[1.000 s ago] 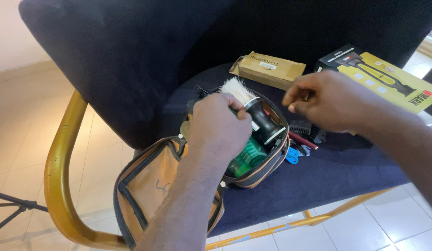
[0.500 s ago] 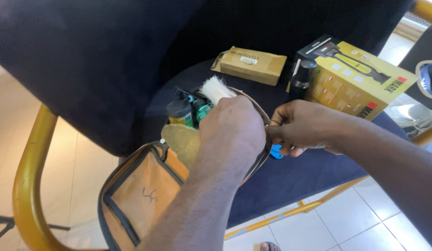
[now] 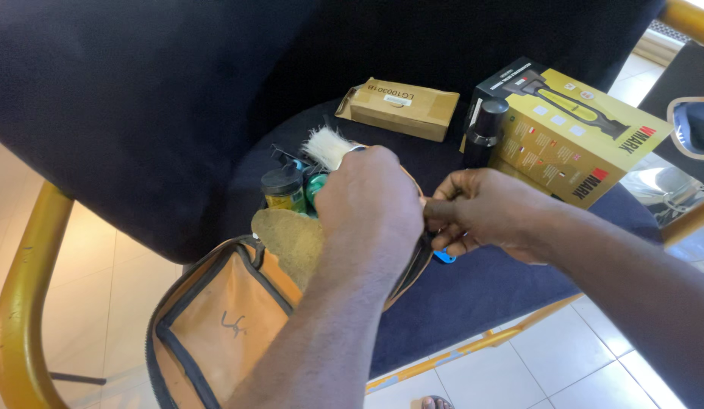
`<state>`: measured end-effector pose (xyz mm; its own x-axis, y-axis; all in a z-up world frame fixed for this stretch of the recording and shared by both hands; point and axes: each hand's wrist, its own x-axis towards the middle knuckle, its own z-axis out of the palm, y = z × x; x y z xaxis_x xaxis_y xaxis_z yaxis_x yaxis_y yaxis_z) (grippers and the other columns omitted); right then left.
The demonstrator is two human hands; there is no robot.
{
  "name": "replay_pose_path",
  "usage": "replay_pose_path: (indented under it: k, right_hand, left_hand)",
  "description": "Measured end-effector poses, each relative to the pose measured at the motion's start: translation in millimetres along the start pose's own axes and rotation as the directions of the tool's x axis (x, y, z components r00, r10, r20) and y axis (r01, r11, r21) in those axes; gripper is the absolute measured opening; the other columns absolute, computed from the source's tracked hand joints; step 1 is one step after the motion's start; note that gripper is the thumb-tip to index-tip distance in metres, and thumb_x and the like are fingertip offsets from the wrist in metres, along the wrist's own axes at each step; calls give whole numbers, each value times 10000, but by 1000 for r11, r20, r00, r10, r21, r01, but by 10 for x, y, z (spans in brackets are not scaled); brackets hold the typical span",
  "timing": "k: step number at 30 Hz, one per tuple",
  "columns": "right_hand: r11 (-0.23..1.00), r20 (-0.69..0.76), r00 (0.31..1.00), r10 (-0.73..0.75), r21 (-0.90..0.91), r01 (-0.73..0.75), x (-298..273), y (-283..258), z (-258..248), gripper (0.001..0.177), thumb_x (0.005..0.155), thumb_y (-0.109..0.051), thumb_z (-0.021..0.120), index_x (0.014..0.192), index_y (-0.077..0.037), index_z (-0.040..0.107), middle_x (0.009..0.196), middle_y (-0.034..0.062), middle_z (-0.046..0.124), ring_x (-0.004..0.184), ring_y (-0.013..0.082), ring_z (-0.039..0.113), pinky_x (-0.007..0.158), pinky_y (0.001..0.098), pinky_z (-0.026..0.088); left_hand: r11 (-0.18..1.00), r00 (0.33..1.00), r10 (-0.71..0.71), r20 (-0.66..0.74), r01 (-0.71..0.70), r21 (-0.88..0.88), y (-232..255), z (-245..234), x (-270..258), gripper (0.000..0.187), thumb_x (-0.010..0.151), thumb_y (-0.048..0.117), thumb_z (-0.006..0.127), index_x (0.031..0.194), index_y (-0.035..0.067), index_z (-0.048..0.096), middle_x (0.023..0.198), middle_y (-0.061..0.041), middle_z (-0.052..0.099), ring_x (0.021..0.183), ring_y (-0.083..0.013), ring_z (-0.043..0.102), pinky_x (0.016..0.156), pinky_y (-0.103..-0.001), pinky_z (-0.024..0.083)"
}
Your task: The person places various grooming items into a tan and black bag on a chair, including combs, brushes, bottles, and a spray bottle. The person then zips the bag closed.
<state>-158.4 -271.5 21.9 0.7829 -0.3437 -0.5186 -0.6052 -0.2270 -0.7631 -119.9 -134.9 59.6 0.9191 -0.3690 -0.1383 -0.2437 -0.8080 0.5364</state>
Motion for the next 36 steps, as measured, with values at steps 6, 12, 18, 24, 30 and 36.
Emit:
replay_pose_path:
  k: [6, 12, 18, 24, 30, 36]
  right_hand:
    - [1000, -116, 993, 21, -21, -23, 63, 45, -66, 201, 1017, -270, 635, 1012, -76, 689, 875, 84, 712, 725, 144, 675, 677, 308, 574]
    - [850, -441, 897, -36, -486, -204, 285, 205, -445, 255, 960, -111, 648, 1203, -143, 717, 1081, 134, 757, 948, 248, 734, 872, 396, 598]
    - [717, -367, 921, -127, -676, -170, 509, 538, -378, 480, 919, -322, 778, 1365, -211, 643, 1306, 126, 702, 1170, 291, 696, 1050, 407, 533]
    - [712, -251, 905, -342, -699, 75, 499, 532, -239, 564, 824, -153, 787, 1359, -268, 650, 1327, 84, 694, 1225, 267, 671, 1084, 407, 519]
    - [677, -131, 939, -319, -725, 128, 558, 365, -254, 473, 869, -138, 738, 1314, -283, 670, 1265, 45, 721, 1178, 227, 690, 1066, 386, 526]
    - [837, -326, 861, -390, -514, 185, 440, 373, -248, 291, 1017, -132, 577, 1282, -131, 697, 1058, 126, 794, 1019, 202, 774, 943, 341, 595]
  left_hand:
    - [998, 999, 38, -17, -37, 56, -5, -55, 23, 170, 931, 240, 701, 1041, 134, 777, 965, -100, 777, 909, -217, 763, 793, -383, 623]
    - [991, 998, -2, 55, -5, 131, -1, -114, 35, 196, 968, 196, 641, 1124, 195, 759, 1122, -80, 736, 1071, -234, 712, 919, -412, 579]
    - [993, 989, -62, 132, 47, 110, 40, -158, -14, 253, 949, 173, 667, 1192, 212, 726, 1172, -78, 714, 1082, -217, 724, 924, -400, 605]
    - [995, 994, -91, 67, 88, 57, 49, -213, -43, 297, 905, 179, 726, 1200, 207, 716, 1196, -80, 700, 1104, -232, 695, 952, -412, 569]
    - [992, 988, -103, 112, 94, 88, 38, -239, -78, 259, 930, 258, 709, 1178, 187, 726, 1164, -93, 727, 1080, -206, 737, 933, -398, 596]
    - [985, 987, -133, -88, 121, -127, -97, -319, -68, 186, 865, 178, 765, 1045, 165, 721, 1121, -81, 690, 1055, -231, 710, 906, -388, 577]
